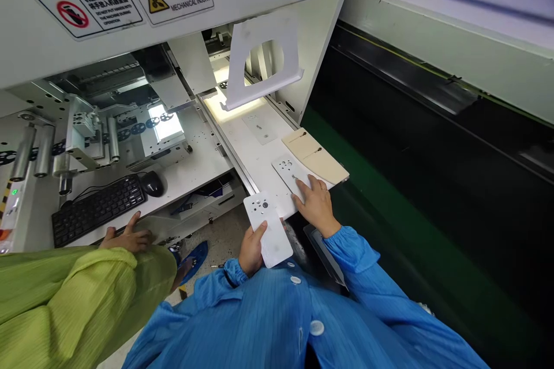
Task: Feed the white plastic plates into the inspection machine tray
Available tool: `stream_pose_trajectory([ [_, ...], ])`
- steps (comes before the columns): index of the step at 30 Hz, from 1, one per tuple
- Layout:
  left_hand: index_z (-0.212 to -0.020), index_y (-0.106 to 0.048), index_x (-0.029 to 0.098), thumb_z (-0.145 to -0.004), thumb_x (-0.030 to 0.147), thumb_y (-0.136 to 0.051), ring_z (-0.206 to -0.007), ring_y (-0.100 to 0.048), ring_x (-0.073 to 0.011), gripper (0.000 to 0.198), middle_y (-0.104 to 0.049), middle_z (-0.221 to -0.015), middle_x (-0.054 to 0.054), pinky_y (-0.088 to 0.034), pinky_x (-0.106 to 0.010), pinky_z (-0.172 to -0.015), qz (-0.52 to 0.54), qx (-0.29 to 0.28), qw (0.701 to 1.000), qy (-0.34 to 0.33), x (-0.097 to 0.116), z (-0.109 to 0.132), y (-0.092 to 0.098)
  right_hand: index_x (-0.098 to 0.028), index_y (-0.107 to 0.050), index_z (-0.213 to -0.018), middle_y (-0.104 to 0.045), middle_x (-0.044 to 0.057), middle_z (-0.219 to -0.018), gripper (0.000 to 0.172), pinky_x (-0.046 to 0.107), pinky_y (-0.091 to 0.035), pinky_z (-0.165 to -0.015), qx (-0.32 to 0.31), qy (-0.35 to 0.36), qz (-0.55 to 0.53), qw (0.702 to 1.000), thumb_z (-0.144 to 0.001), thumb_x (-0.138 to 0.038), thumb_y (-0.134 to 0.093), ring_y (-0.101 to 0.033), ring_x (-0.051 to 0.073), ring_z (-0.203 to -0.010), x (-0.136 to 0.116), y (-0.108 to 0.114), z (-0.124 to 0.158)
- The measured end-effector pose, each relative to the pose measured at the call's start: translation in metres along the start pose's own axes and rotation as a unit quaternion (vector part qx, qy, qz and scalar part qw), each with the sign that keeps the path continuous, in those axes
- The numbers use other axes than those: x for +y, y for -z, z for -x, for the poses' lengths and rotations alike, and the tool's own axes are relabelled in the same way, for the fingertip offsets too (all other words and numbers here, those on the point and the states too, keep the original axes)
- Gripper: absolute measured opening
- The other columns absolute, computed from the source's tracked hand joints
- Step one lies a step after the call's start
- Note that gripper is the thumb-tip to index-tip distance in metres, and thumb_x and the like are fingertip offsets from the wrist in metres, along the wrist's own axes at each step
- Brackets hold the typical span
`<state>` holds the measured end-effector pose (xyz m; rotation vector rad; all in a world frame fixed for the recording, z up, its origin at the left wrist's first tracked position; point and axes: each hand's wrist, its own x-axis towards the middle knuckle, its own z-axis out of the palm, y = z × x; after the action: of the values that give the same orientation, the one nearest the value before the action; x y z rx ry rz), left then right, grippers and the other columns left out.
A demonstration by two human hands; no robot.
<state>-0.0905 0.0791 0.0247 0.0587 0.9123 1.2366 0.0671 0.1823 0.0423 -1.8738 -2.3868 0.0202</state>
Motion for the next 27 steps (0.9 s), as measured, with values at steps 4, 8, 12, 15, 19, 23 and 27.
stream_pose_trajectory([
  [4, -0.111, -0.059, 0.006, -0.064, 0.035, -0.073, -0.099, -0.063, -0.0355, 0.057, -0.069, -0.101, -0.02, -0.051, -0.046, -0.084, 0.002, 0.006, 1.0, -0.002, 0.0, -0.001, 0.0, -0.016, -0.049, -0.129, -0.038, 0.015, -0.139, 0.051, 0.05, -0.034, -0.098, -0.004, 0.022, -0.002, 1.0, -0.085, -0.042, -0.046, -0.031, 0.036, -0.126, -0.005, -0.003, 0.001],
  [8, -0.111, -0.059, 0.007, -0.065, 0.035, -0.072, -0.099, -0.063, -0.0353, 0.055, -0.069, -0.1, -0.02, -0.05, -0.047, -0.086, 0.004, 0.005, 1.0, -0.003, 0.0, -0.002, 0.001, -0.013, -0.043, -0.133, -0.033, 0.012, -0.144, 0.056, 0.049, -0.024, -0.107, -0.032, 0.085, -0.027, 0.995, -0.088, -0.047, -0.04, -0.021, 0.033, -0.135, -0.012, -0.01, 0.005],
  [12, -0.112, -0.058, 0.008, -0.065, 0.035, -0.072, -0.099, -0.063, -0.035, 0.056, -0.07, -0.1, -0.018, -0.049, -0.048, -0.086, 0.007, 0.01, 1.0, -0.006, 0.0, -0.003, 0.003, -0.016, -0.042, -0.134, -0.03, 0.012, -0.147, 0.056, 0.051, -0.021, -0.107, -0.043, 0.1, -0.037, 0.993, -0.089, -0.049, -0.037, -0.02, 0.032, -0.136, -0.016, -0.017, 0.005],
  [15, -0.113, -0.058, 0.008, -0.065, 0.035, -0.072, -0.1, -0.063, -0.0352, 0.057, -0.069, -0.101, -0.018, -0.05, -0.048, -0.086, 0.006, 0.017, 1.0, -0.004, 0.0, -0.003, 0.003, -0.017, -0.042, -0.134, -0.029, 0.012, -0.147, 0.057, 0.051, -0.021, -0.107, -0.042, 0.105, -0.038, 0.993, -0.089, -0.051, -0.038, -0.018, 0.032, -0.137, -0.016, -0.018, 0.001],
  [19, -0.114, -0.057, 0.007, -0.066, 0.035, -0.071, -0.099, -0.063, -0.0353, 0.057, -0.069, -0.101, -0.019, -0.051, -0.047, -0.085, 0.007, 0.023, 1.0, 0.004, 0.0, -0.003, 0.002, -0.016, -0.042, -0.134, -0.029, 0.013, -0.147, 0.058, 0.052, -0.022, -0.107, -0.039, 0.112, -0.041, 0.992, -0.088, -0.051, -0.04, -0.018, 0.033, -0.137, -0.014, -0.02, -0.008],
  [23, -0.114, -0.057, 0.007, -0.066, 0.035, -0.071, -0.098, -0.064, -0.0347, 0.057, -0.069, -0.101, -0.019, -0.051, -0.046, -0.084, 0.01, 0.023, 1.0, 0.005, 0.002, -0.004, 0.001, -0.014, -0.042, -0.134, -0.028, 0.013, -0.147, 0.059, 0.051, -0.021, -0.107, -0.044, 0.115, -0.044, 0.991, -0.088, -0.051, -0.04, -0.018, 0.033, -0.137, -0.012, -0.02, -0.019],
  [27, -0.115, -0.057, 0.007, -0.067, 0.035, -0.071, -0.098, -0.064, -0.0345, 0.057, -0.069, -0.102, -0.019, -0.051, -0.046, -0.084, 0.005, 0.025, 1.0, 0.005, 0.003, -0.004, -0.001, -0.012, -0.042, -0.135, -0.027, 0.014, -0.148, 0.061, 0.051, -0.02, -0.108, -0.06, 0.113, -0.045, 0.991, -0.088, -0.051, -0.041, -0.017, 0.034, -0.137, -0.011, -0.018, -0.028],
])
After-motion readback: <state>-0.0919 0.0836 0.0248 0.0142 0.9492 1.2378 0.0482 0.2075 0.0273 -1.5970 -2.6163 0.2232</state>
